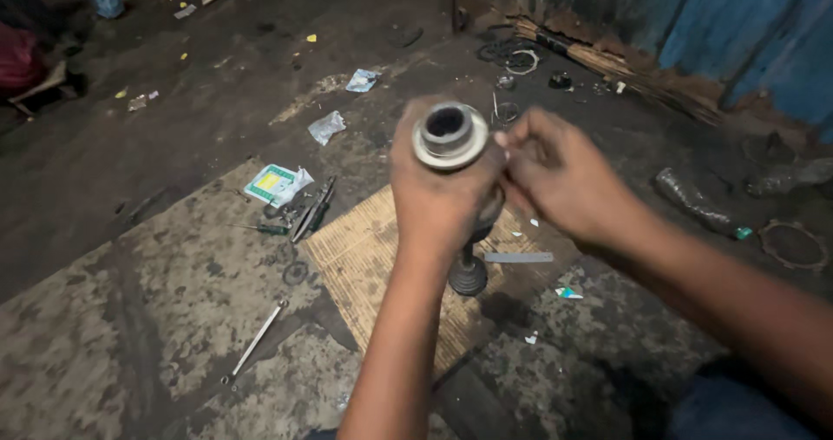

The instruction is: The person holds a cylindrical metal mechanical part, likely a driveshaft, and scrubs its surface with a small abrasive pad. The person rotates the part to clean different sections while holding it over a piece of cardboard on the floor.

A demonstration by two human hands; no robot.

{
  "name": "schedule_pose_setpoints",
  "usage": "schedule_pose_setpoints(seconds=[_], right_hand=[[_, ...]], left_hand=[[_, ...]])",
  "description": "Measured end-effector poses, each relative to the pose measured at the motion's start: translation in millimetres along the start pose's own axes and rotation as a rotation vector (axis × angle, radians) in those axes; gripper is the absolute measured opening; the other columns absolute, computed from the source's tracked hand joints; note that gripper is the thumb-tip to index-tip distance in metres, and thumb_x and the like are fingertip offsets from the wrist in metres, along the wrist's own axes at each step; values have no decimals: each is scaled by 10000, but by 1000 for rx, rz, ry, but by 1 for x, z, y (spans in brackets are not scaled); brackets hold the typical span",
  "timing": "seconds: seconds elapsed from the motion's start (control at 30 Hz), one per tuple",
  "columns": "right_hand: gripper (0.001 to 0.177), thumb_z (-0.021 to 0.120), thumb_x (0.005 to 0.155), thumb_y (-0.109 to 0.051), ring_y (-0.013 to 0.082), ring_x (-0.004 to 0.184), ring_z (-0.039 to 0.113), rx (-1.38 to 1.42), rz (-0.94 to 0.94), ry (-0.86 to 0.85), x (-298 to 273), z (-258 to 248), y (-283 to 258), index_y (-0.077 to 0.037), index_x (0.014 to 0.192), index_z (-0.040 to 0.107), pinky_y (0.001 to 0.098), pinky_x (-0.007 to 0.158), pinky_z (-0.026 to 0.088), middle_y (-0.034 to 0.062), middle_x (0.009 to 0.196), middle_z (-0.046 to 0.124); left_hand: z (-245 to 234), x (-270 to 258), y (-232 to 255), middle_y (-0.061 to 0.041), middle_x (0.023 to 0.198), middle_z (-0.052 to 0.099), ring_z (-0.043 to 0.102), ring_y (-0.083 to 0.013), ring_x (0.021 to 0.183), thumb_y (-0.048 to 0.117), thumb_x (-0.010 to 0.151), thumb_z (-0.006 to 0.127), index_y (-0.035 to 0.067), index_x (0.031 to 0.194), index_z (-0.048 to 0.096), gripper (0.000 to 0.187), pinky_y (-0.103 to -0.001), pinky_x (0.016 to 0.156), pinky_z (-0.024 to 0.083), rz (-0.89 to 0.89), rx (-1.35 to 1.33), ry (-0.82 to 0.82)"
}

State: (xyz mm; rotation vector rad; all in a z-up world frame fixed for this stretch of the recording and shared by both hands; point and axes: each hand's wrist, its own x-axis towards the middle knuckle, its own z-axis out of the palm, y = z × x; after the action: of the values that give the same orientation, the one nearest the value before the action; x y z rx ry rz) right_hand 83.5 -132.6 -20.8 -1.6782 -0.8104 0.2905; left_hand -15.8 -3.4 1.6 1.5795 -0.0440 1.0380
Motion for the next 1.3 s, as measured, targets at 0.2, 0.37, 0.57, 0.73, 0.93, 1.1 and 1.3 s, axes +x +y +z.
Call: schedule_pose_setpoints(seconds=[0.2, 0.37, 0.57, 0.73, 0.93, 1.1, 1.3], right_hand=[[111, 569, 1033, -143, 67, 523, 476, 120, 84, 27, 11, 6, -7, -37, 1003, 582, 250, 438, 338, -14, 688, 579], [153, 545, 1017, -177, 85, 499, 447, -17, 194, 19, 6, 13, -10, -53, 1031, 633, 264, 429, 320, 20, 653, 579], [138, 564, 993, -107, 86, 666, 552, -163, -23, 69, 28, 15, 3, -18, 957, 664, 276, 577, 446, 15, 749, 647], [163, 571, 1000, -125, 125, 629, 551, -160, -17, 106, 24, 21, 16, -9, 885, 565, 305, 555, 447, 63, 707, 621], [96, 598, 930, -91, 110, 669, 582, -188, -168, 90, 50, 16, 23, -10, 880, 585, 306, 568, 477, 41, 740, 644], [157, 616, 965, -110, 129, 623, 557, -292, -119, 124, 58, 17, 22, -16, 841, 593, 322, 551, 458, 81, 689, 624], [145, 634, 933, -123, 95, 655, 579, -254, -87, 101, 66, 14, 35, -18, 833, 619, 291, 575, 471, 42, 720, 659]], left_hand=[[0, -9, -4, -6, 929, 681, 694, -102, 861, 59, 779, 782, 63, 1039, 609, 313, -271, 781, 570, -6, -10, 3], [-11, 8, -12, -11, 908, 687, 683, -117, 825, 50, 806, 786, 54, 1013, 629, 260, -267, 777, 566, -1, -7, 60], [-9, 5, -10, -100, 1174, 594, 632, -227, 1119, 104, 711, 821, 39, 1008, 629, 360, -347, 975, 515, 177, 164, 13], [-15, 13, -20, -131, 1260, 552, 605, -283, 1205, 125, 710, 807, 16, 975, 604, 351, -377, 1025, 507, 125, 213, 63], [-11, 22, -30, -149, 1312, 538, 591, -308, 1241, 102, 703, 793, 8, 1008, 616, 365, -389, 1066, 496, 212, 235, 128], [-18, 33, -36, -153, 1381, 495, 589, -315, 1258, 157, 688, 795, 20, 1042, 618, 419, -390, 1063, 499, 115, 198, 128], [-17, 26, -32, -188, 1417, 454, 509, -368, 1355, 148, 663, 834, 9, 1012, 639, 424, -439, 1121, 445, 164, 263, 119]])
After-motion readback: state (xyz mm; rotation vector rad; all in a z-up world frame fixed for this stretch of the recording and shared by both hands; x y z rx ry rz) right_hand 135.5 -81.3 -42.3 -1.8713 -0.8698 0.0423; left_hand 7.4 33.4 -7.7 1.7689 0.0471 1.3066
